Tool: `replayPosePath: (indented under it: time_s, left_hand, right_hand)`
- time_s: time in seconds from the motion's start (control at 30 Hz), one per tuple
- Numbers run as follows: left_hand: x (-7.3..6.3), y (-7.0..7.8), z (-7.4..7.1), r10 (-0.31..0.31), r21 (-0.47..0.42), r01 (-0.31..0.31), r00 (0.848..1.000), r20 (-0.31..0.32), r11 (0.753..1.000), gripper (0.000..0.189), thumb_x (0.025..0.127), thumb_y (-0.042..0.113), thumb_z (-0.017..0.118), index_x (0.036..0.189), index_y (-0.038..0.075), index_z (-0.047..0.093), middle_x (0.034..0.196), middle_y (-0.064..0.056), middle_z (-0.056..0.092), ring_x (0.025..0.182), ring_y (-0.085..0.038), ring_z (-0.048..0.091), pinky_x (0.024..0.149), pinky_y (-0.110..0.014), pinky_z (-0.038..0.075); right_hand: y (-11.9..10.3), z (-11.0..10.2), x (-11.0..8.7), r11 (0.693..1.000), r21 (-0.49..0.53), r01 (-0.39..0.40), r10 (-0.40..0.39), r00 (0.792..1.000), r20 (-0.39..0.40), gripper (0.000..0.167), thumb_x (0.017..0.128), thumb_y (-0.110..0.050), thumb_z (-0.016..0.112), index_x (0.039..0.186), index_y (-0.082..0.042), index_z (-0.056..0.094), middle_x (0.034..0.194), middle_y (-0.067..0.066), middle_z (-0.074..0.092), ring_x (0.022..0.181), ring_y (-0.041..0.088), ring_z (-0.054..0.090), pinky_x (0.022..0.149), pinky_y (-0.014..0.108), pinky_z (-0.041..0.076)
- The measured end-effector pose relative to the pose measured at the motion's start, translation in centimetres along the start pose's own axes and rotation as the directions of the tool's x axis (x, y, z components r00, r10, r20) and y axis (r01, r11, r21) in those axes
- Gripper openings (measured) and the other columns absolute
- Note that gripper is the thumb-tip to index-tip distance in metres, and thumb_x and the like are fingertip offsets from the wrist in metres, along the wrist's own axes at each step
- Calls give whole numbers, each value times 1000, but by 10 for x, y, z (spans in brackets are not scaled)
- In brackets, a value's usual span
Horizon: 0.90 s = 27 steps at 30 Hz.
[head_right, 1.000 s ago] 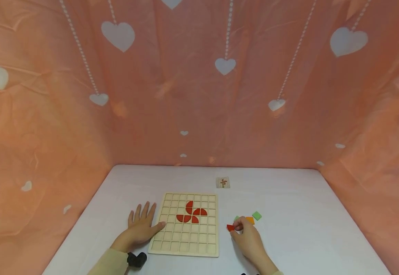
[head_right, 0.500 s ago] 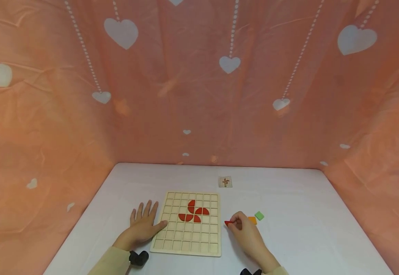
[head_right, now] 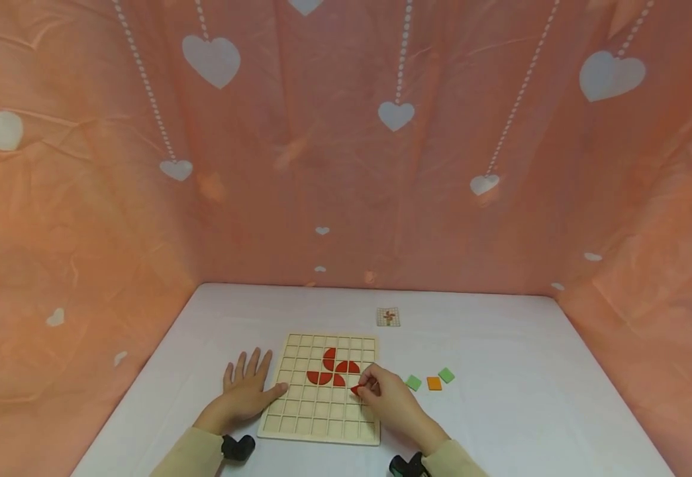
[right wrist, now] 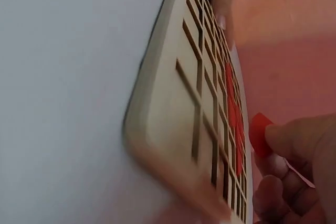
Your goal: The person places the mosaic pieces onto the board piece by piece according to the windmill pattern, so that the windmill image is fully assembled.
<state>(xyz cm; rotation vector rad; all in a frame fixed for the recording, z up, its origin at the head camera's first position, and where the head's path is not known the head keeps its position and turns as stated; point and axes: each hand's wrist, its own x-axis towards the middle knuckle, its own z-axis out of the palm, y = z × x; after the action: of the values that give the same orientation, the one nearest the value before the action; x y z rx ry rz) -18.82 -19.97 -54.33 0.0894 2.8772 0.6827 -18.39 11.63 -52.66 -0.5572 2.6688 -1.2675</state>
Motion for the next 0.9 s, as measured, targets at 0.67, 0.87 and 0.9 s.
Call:
replayPosePath:
  time_s: [0.67, 0.87, 0.9]
  left_hand:
    - [-1, -4, 4, 3, 5, -3, 1000, -4, 1000, 94, 91, 64, 48, 154, 3, 16, 159, -23, 3, 143, -45, -11, 107, -60, -17]
    - [0, -4, 4, 14, 8, -14, 1000, -16, 1000, 94, 91, 65, 47, 154, 3, 16, 159, -22, 4, 143, -44, -11, 107, -59, -17]
    - [0, -4, 4, 16, 3, -15, 1000, -15, 1000, 94, 91, 65, 47, 154, 3, 16, 159, -23, 4, 143, -44, -11, 107, -60, -17]
  right_hand:
    - [-13, 30, 20, 993, -77, 87, -83, 995, 57, 5, 95, -24, 63, 91, -20, 63, 85, -13, 57, 74, 7, 51, 66, 26, 45]
    - [-13, 31, 21, 990, -102, 96, -92, 995, 43, 2, 93, -21, 66, 93, -20, 65, 91, -12, 57, 82, 7, 53, 73, 29, 48]
    - [-13, 31, 21, 990, -105, 98, -94, 995, 43, 2, 93, -20, 67, 94, -19, 66, 93, -11, 57, 83, 8, 53, 74, 29, 49]
